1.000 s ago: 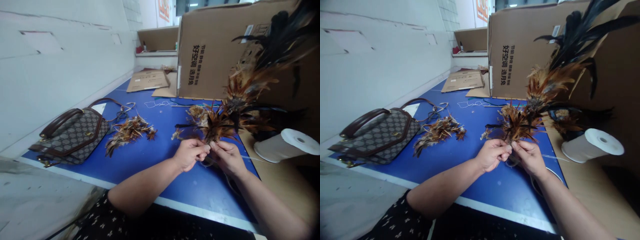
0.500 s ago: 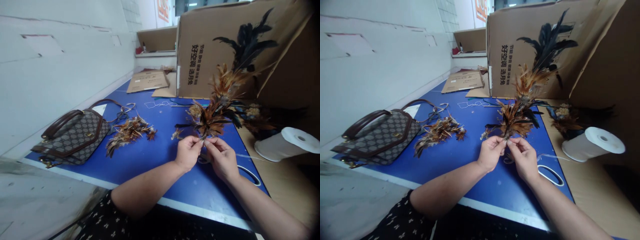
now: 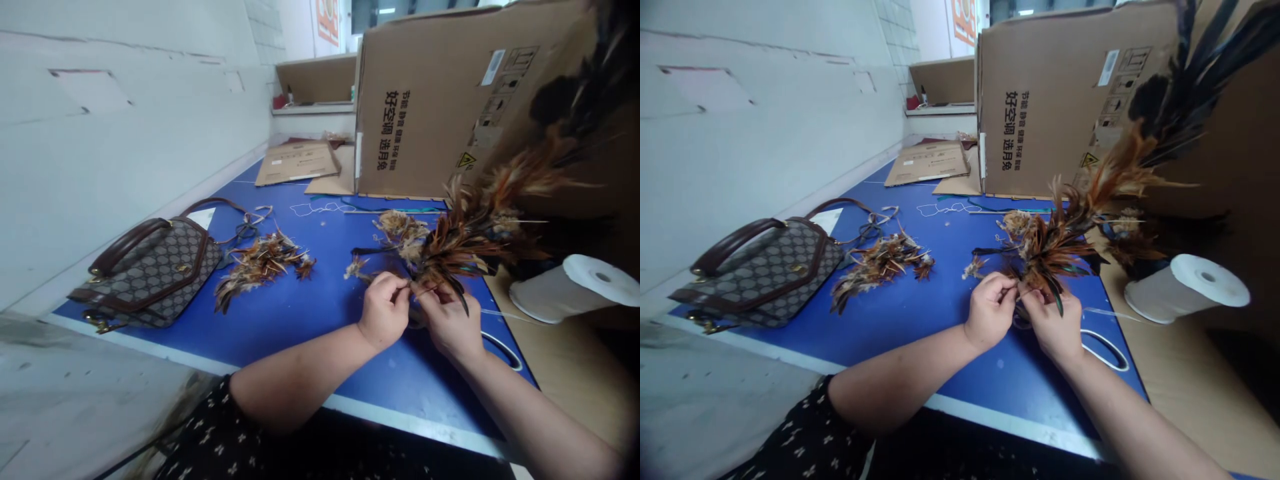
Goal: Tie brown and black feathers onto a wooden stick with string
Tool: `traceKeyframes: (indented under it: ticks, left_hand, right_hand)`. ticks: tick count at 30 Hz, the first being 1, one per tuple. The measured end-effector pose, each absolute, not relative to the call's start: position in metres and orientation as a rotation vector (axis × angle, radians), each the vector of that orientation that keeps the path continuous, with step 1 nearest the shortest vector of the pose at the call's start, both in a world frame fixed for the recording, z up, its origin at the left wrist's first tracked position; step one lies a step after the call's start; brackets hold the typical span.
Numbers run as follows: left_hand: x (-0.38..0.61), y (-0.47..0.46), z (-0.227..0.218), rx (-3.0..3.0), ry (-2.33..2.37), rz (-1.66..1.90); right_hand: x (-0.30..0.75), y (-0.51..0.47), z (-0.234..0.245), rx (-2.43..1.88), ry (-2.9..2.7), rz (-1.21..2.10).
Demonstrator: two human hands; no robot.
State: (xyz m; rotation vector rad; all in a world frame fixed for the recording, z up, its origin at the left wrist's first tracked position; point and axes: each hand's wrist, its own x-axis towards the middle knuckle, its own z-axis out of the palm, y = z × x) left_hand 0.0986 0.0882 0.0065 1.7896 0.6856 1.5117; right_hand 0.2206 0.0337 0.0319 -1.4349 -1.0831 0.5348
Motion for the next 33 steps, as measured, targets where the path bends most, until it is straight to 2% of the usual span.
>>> traceKeyframes:
  ticks: [6, 13, 21, 26, 33]
  left_hand:
    - [0.096, 0.081, 0.014, 1.876, 0.51, 1.5]
    - [0.097, 0.084, 0.012, 1.744, 0.568, 1.479]
    - [0.1, 0.09, 0.006, 1.163, 0.467, 1.091]
    - [0.102, 0.087, 0.012, 1.012, 0.466, 1.128]
    - [0.103, 0.083, 0.014, 1.136, 0.546, 1.277]
  right_hand:
    - [0.224, 0.039, 0.034, -1.493, -1.0, 0.4]
    - [0.224, 0.037, 0.036, -1.584, -1.13, 0.319]
    - [0.22, 0.036, 0.043, -1.415, -0.963, 0.567]
    - [0.225, 0.037, 0.038, -1.407, -1.026, 0.552]
    - [0.224, 0.035, 0.038, -1.393, -1.13, 0.525]
